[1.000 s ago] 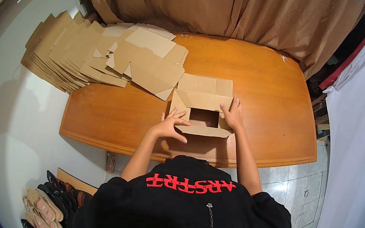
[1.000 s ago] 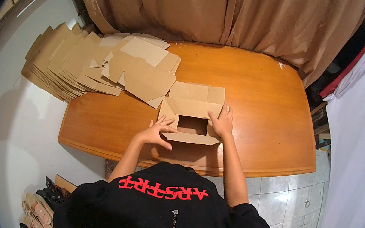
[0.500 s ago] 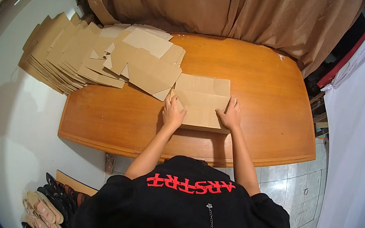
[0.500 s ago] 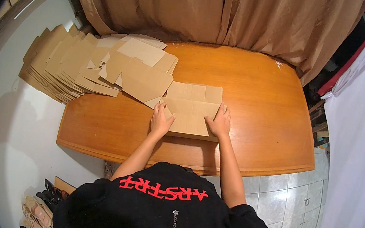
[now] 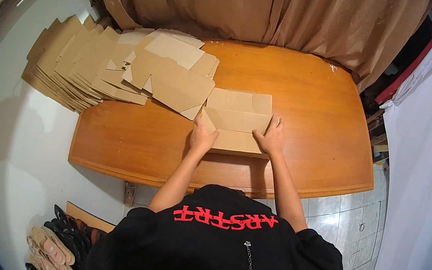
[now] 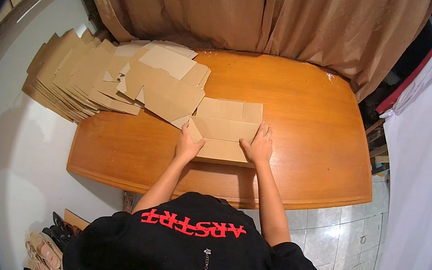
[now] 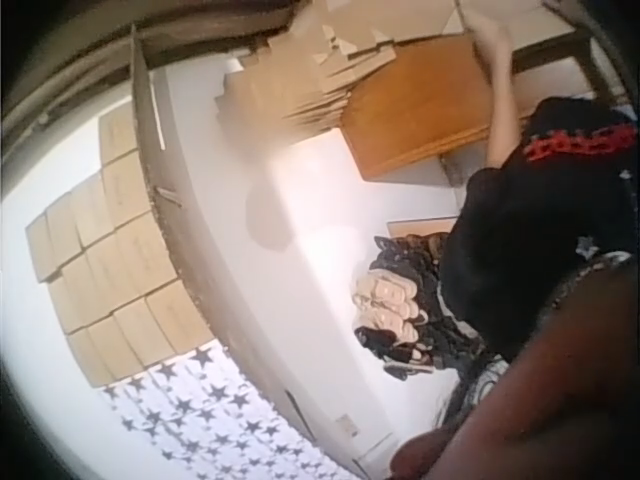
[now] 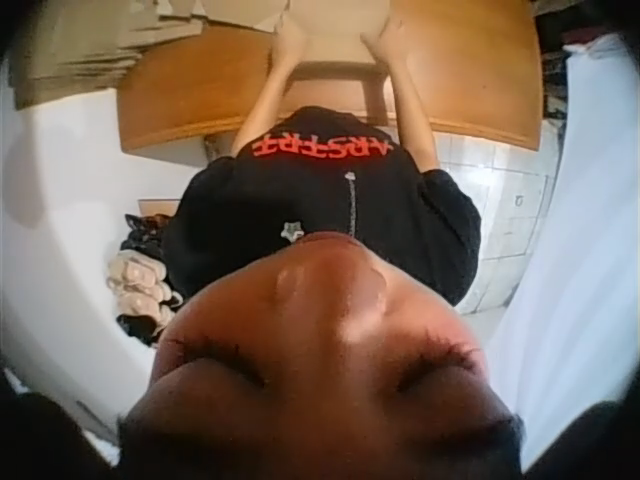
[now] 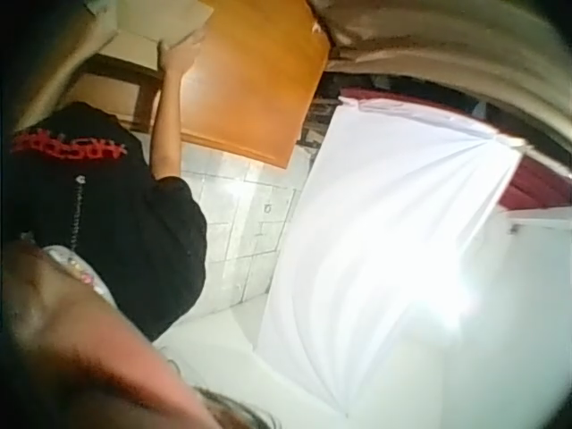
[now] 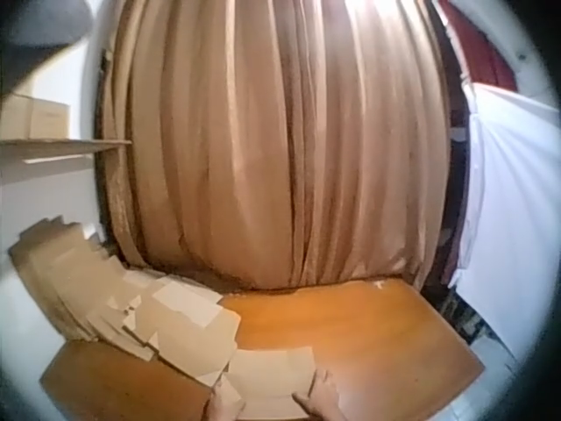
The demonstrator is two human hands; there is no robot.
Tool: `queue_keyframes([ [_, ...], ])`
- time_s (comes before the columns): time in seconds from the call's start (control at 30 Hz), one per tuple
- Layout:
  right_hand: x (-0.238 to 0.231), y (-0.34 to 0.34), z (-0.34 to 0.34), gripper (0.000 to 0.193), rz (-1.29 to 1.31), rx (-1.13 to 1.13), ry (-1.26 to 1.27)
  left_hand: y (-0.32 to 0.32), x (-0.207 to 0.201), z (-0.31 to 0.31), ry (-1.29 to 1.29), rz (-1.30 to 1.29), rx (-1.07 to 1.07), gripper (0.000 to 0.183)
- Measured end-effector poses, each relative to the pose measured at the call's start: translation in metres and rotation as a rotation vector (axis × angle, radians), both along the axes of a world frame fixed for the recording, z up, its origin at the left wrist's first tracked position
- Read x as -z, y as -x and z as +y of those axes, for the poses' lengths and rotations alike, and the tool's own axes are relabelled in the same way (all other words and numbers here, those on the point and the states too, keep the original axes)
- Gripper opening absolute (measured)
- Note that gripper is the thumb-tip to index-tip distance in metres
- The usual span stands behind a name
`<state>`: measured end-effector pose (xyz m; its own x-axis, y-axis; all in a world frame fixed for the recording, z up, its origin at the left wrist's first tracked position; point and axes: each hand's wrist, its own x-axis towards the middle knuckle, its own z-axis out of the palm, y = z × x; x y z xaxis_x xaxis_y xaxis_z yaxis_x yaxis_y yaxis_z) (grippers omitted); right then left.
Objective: Folding cardboard shoeboxes and placing them onto a storage shelf.
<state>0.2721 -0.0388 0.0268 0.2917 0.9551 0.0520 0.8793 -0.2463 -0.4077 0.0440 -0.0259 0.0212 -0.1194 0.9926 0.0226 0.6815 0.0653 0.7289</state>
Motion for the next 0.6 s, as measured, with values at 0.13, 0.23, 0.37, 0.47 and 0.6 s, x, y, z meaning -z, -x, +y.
queue_keyframes([
  [0.13,-0.002,0.002,0.002,0.078,0.097,0.052,-0.032,0.047,0.054,0.009,0.365,-0.401,0.022,0.076],
  [0.23,0.008,-0.006,0.004,0.07,0.161,0.079,-0.051,0.047,0.042,-0.006,0.6,-0.574,0.069,0.079],
  [0.37,0.005,-0.005,-0.004,0.066,0.179,0.12,-0.081,0.044,0.016,-0.021,0.647,-0.685,0.07,0.08],
  [0.47,-0.002,-0.011,-0.011,0.063,0.234,0.197,-0.226,0.041,-0.008,-0.024,0.619,-0.868,0.11,0.081],
  [0.6,-0.012,-0.005,-0.013,0.063,0.343,0.205,-0.37,0.029,-0.035,-0.017,0.384,-1.026,0.169,0.081],
])
